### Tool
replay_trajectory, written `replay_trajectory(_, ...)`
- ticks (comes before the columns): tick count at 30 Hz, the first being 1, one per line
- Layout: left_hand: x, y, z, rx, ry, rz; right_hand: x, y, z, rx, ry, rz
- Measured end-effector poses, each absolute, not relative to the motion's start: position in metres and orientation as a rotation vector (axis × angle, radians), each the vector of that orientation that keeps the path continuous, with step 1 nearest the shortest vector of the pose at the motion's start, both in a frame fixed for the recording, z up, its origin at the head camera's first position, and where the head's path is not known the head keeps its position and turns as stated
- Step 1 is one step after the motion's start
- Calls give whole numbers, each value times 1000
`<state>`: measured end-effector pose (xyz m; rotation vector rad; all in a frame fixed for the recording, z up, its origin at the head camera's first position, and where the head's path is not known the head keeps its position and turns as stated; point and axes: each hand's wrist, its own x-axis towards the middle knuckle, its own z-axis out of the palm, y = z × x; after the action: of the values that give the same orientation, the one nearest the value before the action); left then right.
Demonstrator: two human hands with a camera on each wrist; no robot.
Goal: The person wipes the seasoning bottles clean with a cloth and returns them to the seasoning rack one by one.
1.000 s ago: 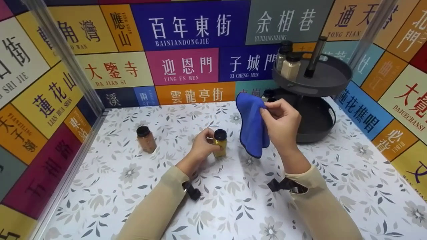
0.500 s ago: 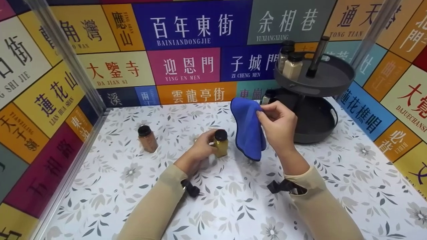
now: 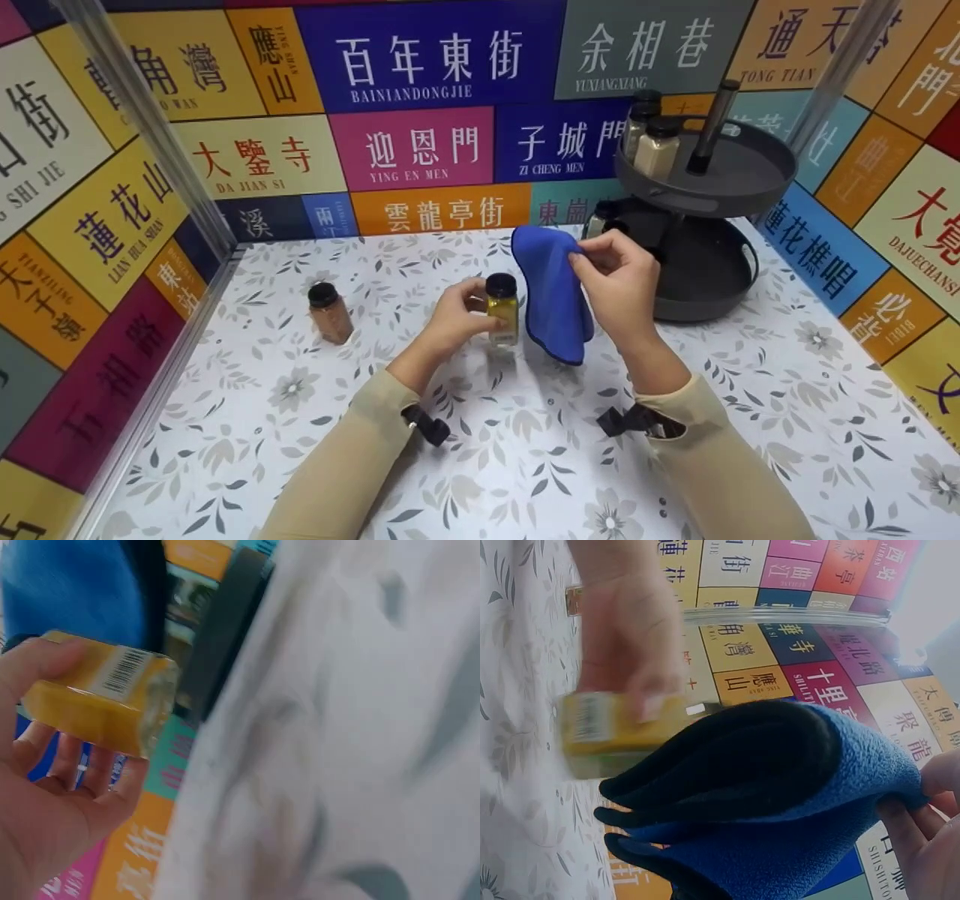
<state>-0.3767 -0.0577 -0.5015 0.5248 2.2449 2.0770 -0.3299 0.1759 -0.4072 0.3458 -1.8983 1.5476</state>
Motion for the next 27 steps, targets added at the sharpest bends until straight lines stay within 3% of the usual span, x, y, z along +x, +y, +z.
replay_trajectory(10,-349,-46,-470,700,2244,2178,-324,156,-418,488,-1884,1682)
replay_trajectory(27,-337,-44,-448,526,2412,2318,-330,156,-427,531,-2514,1350)
